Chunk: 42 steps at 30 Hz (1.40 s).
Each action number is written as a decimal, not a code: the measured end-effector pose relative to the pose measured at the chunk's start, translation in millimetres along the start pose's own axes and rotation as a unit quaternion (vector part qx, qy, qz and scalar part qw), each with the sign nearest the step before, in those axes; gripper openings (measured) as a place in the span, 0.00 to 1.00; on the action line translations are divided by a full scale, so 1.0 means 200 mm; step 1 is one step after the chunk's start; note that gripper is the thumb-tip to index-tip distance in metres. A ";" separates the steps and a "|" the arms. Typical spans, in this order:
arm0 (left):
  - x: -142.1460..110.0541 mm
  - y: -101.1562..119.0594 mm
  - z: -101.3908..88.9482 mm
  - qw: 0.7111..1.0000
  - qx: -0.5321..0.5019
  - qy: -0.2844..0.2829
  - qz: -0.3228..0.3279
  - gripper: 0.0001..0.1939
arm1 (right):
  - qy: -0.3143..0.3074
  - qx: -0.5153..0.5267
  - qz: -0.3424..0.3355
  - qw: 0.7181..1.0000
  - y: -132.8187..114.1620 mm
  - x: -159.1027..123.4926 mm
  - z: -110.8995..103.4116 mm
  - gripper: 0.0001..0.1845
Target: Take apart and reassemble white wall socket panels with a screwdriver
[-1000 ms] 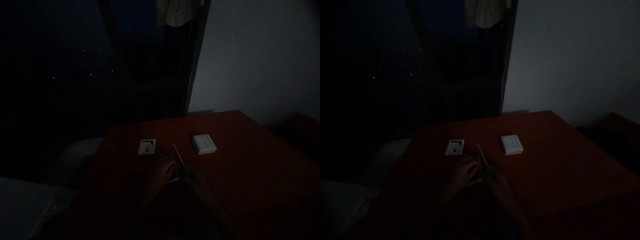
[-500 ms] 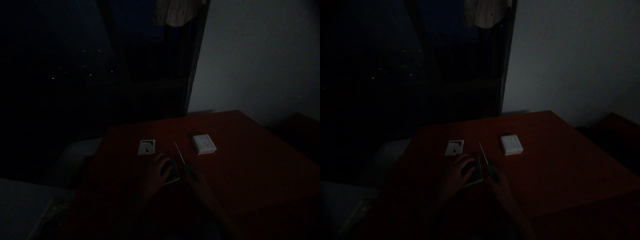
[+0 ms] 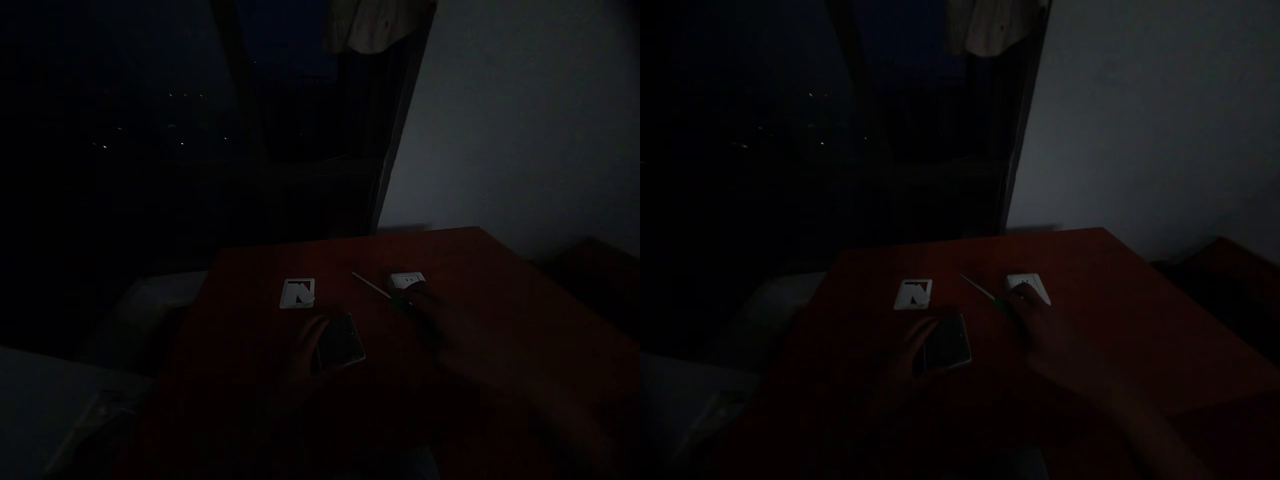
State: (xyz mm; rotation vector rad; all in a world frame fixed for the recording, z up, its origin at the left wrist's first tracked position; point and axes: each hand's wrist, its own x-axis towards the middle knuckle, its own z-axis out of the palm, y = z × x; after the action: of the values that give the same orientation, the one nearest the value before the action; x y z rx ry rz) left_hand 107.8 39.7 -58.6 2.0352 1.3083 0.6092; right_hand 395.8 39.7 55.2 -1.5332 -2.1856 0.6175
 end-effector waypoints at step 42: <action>0.01 0.01 0.00 1.000 -0.003 0.008 0.019 0.37 | 0.088 0.009 -0.056 0.994 -0.14 0.21 -0.08 0.11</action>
State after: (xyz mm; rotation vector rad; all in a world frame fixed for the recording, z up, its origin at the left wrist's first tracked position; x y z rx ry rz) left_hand 109.9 40.6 -56.7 2.0581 1.2785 0.6467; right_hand 369.4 73.8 87.4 -1.3884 -2.1090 0.4478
